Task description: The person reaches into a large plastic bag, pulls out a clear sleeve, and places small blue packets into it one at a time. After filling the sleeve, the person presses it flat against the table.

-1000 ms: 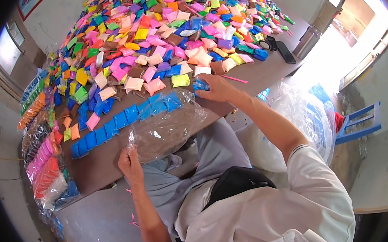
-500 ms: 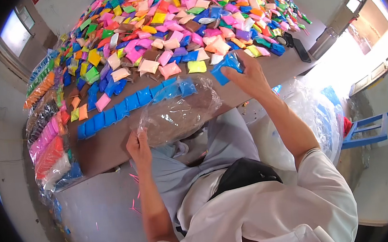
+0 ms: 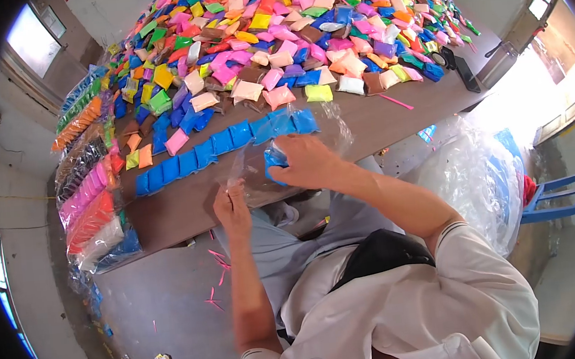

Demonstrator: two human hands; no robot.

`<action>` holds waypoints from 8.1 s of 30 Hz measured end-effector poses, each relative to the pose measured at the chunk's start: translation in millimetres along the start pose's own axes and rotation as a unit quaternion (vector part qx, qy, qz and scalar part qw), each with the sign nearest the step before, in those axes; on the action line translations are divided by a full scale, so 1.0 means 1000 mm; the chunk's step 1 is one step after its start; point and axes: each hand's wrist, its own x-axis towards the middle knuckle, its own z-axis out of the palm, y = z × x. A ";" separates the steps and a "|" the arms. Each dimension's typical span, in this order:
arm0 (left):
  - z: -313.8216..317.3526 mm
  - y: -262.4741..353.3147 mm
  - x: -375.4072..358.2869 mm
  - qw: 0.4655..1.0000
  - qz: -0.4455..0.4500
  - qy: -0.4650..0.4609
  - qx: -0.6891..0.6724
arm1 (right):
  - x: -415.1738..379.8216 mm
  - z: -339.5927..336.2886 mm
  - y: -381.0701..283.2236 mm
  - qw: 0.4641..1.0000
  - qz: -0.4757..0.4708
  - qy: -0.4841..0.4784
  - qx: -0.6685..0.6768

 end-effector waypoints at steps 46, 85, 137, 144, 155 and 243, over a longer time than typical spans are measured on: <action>-0.004 0.013 0.006 0.998 0.014 -0.043 -0.034 | -0.001 0.054 0.006 0.986 -0.137 -0.081 0.046; -0.002 0.010 0.001 0.999 0.009 -0.047 -0.023 | 0.064 -0.065 0.139 0.994 -0.065 -0.092 -0.009; -0.003 0.020 -0.002 0.999 0.004 -0.035 0.009 | 0.063 -0.041 0.115 0.970 -0.173 -0.119 -0.119; 0.002 0.015 -0.003 1.000 0.002 -0.021 -0.021 | 0.037 -0.062 0.130 0.970 -0.169 -0.091 -0.148; 0.001 0.016 -0.003 1.000 0.017 -0.023 0.005 | 0.016 -0.092 0.118 0.985 0.003 0.141 0.098; 0.008 0.016 0.000 0.995 0.070 0.036 0.055 | 0.170 0.016 0.008 0.918 -0.159 -0.305 -0.196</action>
